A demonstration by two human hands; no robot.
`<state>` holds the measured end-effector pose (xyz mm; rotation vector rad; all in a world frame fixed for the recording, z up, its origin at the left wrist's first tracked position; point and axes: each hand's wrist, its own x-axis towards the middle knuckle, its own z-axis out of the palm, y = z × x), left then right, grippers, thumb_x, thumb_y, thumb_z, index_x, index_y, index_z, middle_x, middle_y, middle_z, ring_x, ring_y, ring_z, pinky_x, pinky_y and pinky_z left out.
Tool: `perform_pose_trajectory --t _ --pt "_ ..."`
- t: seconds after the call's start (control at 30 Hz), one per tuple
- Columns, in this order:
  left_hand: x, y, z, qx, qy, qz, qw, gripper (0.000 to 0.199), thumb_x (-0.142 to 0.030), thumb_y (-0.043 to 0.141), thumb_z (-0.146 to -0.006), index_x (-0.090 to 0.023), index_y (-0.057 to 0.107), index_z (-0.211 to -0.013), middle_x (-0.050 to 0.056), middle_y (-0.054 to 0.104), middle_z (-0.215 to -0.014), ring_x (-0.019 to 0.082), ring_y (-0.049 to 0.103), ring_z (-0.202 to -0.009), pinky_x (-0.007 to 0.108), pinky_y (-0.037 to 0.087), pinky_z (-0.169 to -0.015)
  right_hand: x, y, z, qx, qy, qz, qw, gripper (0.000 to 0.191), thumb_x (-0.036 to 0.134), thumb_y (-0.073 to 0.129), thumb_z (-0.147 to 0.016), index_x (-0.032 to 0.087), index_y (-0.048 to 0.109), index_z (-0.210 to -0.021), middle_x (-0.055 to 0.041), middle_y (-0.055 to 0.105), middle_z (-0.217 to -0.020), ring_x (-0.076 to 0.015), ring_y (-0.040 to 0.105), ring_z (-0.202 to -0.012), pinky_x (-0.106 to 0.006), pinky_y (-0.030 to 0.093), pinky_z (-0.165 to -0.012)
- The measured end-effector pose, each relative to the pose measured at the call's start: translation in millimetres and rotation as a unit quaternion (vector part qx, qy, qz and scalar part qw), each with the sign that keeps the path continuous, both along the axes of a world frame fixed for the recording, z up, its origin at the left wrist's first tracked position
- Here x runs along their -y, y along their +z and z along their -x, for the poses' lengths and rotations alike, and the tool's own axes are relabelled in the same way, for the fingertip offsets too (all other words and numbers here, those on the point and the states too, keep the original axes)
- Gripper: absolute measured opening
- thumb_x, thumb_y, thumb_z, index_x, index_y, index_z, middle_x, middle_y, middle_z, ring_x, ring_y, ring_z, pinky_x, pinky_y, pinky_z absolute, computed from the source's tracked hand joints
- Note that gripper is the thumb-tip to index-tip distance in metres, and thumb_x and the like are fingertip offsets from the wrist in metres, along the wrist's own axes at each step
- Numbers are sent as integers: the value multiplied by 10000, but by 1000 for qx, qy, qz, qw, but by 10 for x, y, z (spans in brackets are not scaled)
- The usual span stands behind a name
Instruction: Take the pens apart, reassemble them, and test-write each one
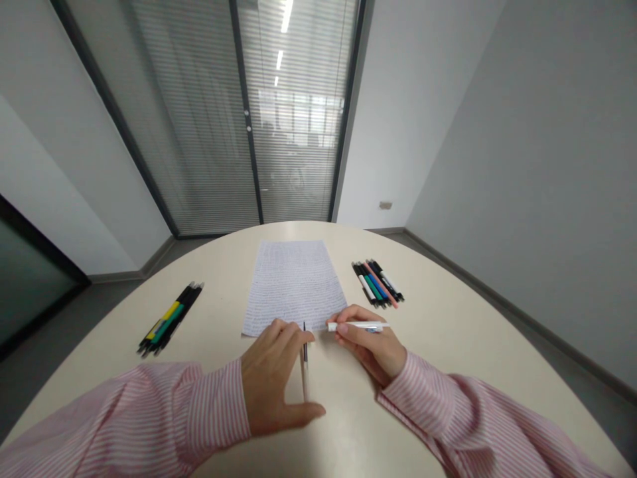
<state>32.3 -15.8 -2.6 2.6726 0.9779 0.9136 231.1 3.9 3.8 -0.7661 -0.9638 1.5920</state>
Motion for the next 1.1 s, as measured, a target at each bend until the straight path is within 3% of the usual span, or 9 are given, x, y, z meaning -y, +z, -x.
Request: perform_pose_trajectory --t 0.2,0.27,0.33,0.43,0.53,0.63,0.8,1.1 --pt "-67 -89 31 -38 8 -20 999 701 -671 489 -749 -83 540 -1128 131 546 -938 272 447 -843 470 406 -754 -6 8 -31 -11 7 30 999 168 213 703 -687 135 686 -835 -52 681 -812 -163 640 -798 -294 488 -811" --pt "-80 -94 32 -38 8 -28 999 671 -670 444 -779 -96 567 -1105 121 553 -914 259 448 -823 452 414 -740 9 23 -34 26 11 -6 1000 152 226 638 -730 143 669 -854 -49 663 -786 -172 629 -788 -320 480 -795" --pt "-84 -70 32 -32 8 -42 999 636 -653 399 -813 -109 586 -1084 115 559 -901 251 453 -812 434 420 -725 37 38 -27 122 -10 -105 987 92 208 603 -750 169 642 -824 -30 623 -763 -156 592 -731 -299 470 -711" --pt "-58 17 38 7 -7 -75 997 432 -480 399 -898 -121 601 -1028 104 576 -858 238 466 -793 406 415 -705 99 50 -7 303 -59 -303 902 77 140 565 -752 191 616 -780 -25 539 -778 -155 533 -729 -286 440 -652" --pt "4 117 52 31 -77 -123 989 214 -179 408 -902 -140 609 -841 52 561 -676 184 452 -655 336 387 -603 161 33 14 408 -75 -398 818 163 113 529 -744 193 609 -861 -45 490 -847 -168 515 -763 -312 454 -688" --pt "64 161 65 5 -147 -173 974 231 -122 430 -850 -171 574 -677 12 481 -523 158 384 -515 323 317 -485 202 -15 34 446 -62 -423 786 310 151 543 -725 179 571 -1032 -86 469 -972 -192 521 -827 -348 484 -745" --pt "77 147 59 -5 -171 -215 962 204 -151 477 -805 -190 558 -622 1 445 -473 160 372 -475 333 274 -435 223 -111 54 506 -16 -445 739 531 165 504 -758 141 418 -1281 -138 455 -1095 -240 509 -948 -407 499 -823" --pt "59 191 27 -54 -174 -174 968 275 -142 481 -823 -180 533 -555 12 485 -489 158 374 -485 325 295 -455 209 -101 52 574 7 -475 667 472 292 479 -855 83 453 -1278 -174 514 -1167 -297 426 -1064 -503 425 -919"
